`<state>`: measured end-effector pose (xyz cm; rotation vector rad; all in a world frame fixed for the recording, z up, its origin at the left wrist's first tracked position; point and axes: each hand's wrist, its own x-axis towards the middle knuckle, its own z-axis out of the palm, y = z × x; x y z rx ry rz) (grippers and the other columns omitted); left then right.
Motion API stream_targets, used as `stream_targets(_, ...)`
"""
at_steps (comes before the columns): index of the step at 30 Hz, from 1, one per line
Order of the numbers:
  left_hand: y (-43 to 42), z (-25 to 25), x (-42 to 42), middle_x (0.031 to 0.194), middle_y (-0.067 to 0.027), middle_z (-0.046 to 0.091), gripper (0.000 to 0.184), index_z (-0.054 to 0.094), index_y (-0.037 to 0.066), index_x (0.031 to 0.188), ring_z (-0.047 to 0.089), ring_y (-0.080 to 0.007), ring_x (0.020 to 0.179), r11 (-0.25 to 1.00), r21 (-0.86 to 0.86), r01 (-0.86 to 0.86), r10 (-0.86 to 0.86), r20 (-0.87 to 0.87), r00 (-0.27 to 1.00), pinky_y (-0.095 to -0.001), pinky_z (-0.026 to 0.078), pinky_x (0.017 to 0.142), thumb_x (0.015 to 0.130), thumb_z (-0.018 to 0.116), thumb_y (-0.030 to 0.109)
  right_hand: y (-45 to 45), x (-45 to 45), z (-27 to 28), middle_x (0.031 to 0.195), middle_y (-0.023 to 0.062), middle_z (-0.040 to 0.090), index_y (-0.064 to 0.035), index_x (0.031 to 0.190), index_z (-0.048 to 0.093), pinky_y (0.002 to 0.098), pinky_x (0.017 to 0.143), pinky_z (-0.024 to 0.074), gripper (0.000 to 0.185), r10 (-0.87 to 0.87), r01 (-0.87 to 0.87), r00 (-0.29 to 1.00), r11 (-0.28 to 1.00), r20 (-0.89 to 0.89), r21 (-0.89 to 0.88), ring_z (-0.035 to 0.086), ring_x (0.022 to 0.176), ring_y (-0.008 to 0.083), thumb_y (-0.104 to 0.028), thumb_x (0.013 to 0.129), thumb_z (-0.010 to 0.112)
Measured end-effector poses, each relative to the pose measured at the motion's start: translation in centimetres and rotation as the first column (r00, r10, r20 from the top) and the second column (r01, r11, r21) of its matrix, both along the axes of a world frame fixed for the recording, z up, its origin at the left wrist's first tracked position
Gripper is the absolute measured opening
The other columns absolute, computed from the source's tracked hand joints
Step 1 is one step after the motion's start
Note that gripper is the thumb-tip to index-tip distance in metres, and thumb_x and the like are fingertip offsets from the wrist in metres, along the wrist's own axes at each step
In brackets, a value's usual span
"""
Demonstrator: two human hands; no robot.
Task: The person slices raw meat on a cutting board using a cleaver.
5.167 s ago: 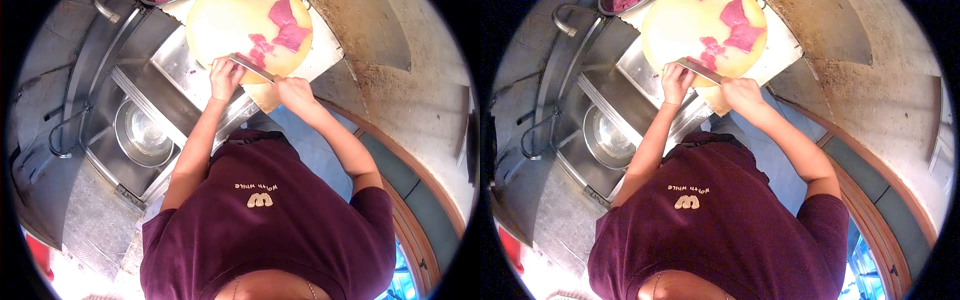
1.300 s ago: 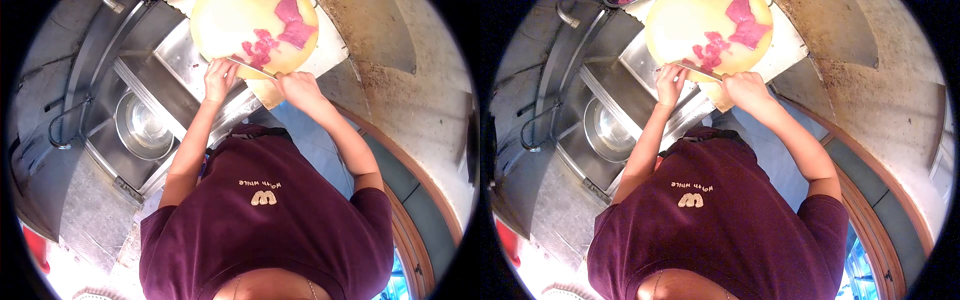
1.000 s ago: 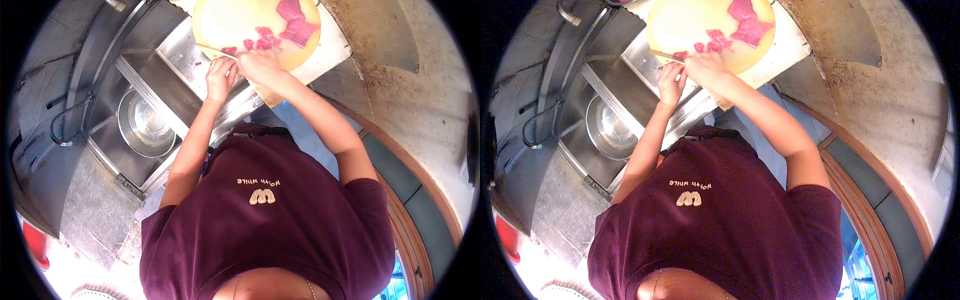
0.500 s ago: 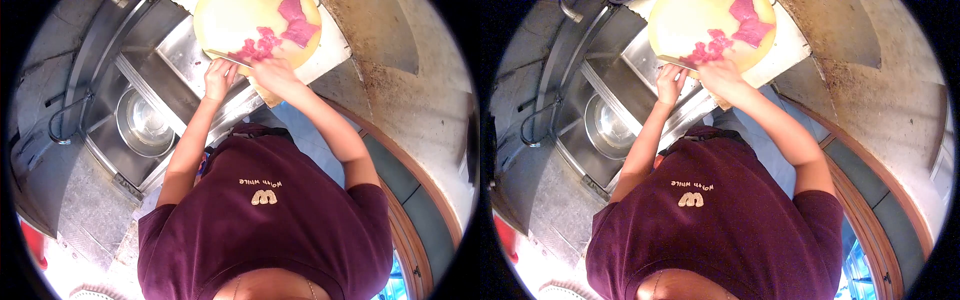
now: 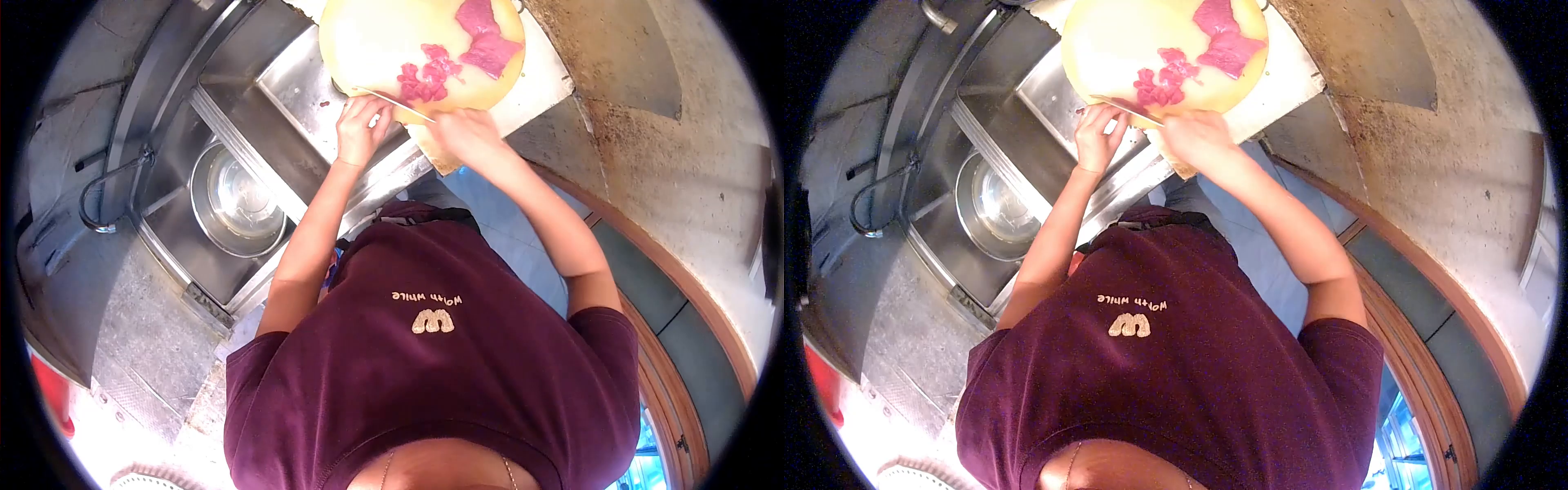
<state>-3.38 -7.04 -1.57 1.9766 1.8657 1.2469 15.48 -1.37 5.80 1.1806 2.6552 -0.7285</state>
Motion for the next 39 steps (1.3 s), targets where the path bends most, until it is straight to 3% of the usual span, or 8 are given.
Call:
stream_targets(5, 0.0, -0.2, 0.2, 0.085, -0.0066, 0.063, 0.012, 0.064, 0.007, 0.080, 0.061, -0.0251, 0.082, 1.000, -0.021, -0.001, 0.001, -0.008, 1.000, -0.0347, 0.047, 0.078, 0.070, 0.071, 0.006, 1.9, -4.4, -1.4, 0.078, 0.0184, 0.065, -0.0030, 0.087, 0.067, 0.0417, 0.068, 0.0507, 0.030, -0.049, 0.045, 0.997, 0.997, -0.064, -0.058, 0.065, 0.074, 0.0321, -0.029, 0.088, 0.051)
stream_targets(8, 0.0, 0.6, 0.7, 0.091, -0.0074, 0.063, 0.011, 0.065, 0.007, 0.084, 0.062, -0.0212, 0.083, 0.994, -0.101, -0.050, 0.056, 0.051, 0.997, -0.0318, 0.050, 0.072, 0.074, 0.069, 0.007, 3.8, -1.8, -0.8, 0.076, 0.0159, 0.067, 0.0011, 0.086, 0.066, 0.0380, 0.068, 0.0509, 0.032, -0.284, 0.271, 0.958, 0.943, -0.044, -0.195, 0.066, 0.073, 0.0282, -0.028, 0.087, 0.054)
stream_targets(11, 1.1, 1.7, 1.2, 0.098, -0.0086, 0.061, 0.011, 0.065, 0.006, 0.091, 0.063, -0.0172, 0.078, 0.974, -0.220, -0.059, 0.105, 0.204, 0.973, -0.0281, 0.051, 0.070, 0.080, 0.065, 0.006, 3.2, 3.0, -6.0, 0.066, 0.0159, 0.063, 0.0020, 0.086, 0.065, 0.0358, 0.056, 0.0490, 0.034, -0.562, 0.432, 0.664, 0.826, -0.493, -0.361, 0.063, 0.059, 0.0226, -0.030, 0.089, 0.053)
stream_targets(14, 3.6, 0.5, 1.8, 0.101, -0.0083, 0.061, 0.014, 0.062, 0.000, 0.098, 0.062, -0.0128, 0.079, 0.970, -0.242, 0.028, 0.108, 0.529, 0.842, -0.0262, 0.051, 0.072, 0.084, 0.059, 0.003, 2.0, 5.1, -3.6, 0.056, 0.0081, 0.056, 0.0005, 0.088, 0.062, 0.0285, 0.041, 0.0421, 0.029, -0.891, 0.437, 0.359, 0.424, -0.278, -0.794, 0.051, 0.042, 0.0139, -0.027, 0.091, 0.054)
stream_targets(17, 5.6, 0.8, 3.1, 0.094, -0.0109, 0.060, 0.018, 0.061, 0.000, 0.100, 0.062, -0.0139, 0.073, 0.983, -0.164, 0.087, 0.014, 0.531, 0.847, -0.0261, 0.052, 0.067, 0.082, 0.059, 0.000, 1.1, 5.8, -4.3, 0.054, 0.0025, 0.052, -0.0004, 0.090, 0.060, 0.0231, 0.035, 0.0329, 0.028, -0.963, 0.389, 0.097, 0.269, -0.251, -0.881, 0.043, 0.037, 0.0083, -0.028, 0.092, 0.056)
stream_targets(21, 6.9, 3.3, 4.6, 0.096, -0.0116, 0.060, 0.014, 0.064, 0.003, 0.091, 0.057, -0.0250, 0.089, 0.981, -0.194, 0.019, -0.003, 0.084, 0.997, -0.0353, 0.046, 0.081, 0.080, 0.064, 0.012, 0.0, 6.0, -3.7, 0.053, 0.0017, 0.051, -0.0014, 0.083, 0.058, 0.0243, 0.036, 0.0346, 0.026, -0.964, 0.409, 0.058, 0.260, -0.259, -0.875, 0.044, 0.037, 0.0089, -0.026, 0.091, 0.056)
stream_targets(33, 9.1, 0.5, 5.3, 0.098, -0.0125, 0.061, 0.022, 0.064, 0.004, 0.096, 0.053, -0.0303, 0.099, 0.966, -0.051, 0.255, -0.254, 0.014, 0.967, -0.0380, 0.040, 0.090, 0.076, 0.065, 0.013, -5.0, 9.8, -6.3, 0.049, 0.0016, 0.048, -0.0014, 0.082, 0.059, 0.0264, 0.035, 0.0346, 0.030, -0.937, 0.628, 0.248, 0.350, -0.247, -0.695, 0.043, 0.035, 0.0100, -0.031, 0.090, 0.057)
stream_targets(39, 7.5, 1.4, 6.0, 0.097, -0.0120, 0.061, 0.022, 0.065, 0.005, 0.097, 0.053, -0.0296, 0.097, 0.943, -0.049, 0.330, -0.328, 0.044, 0.944, -0.0383, 0.041, 0.089, 0.078, 0.066, 0.015, -7.2, 10.9, -5.2, 0.049, 0.0009, 0.048, -0.0023, 0.084, 0.060, 0.0262, 0.035, 0.0344, 0.031, -0.975, 0.613, 0.108, 0.218, -0.193, -0.759, 0.042, 0.036, 0.0095, -0.032, 0.090, 0.057)
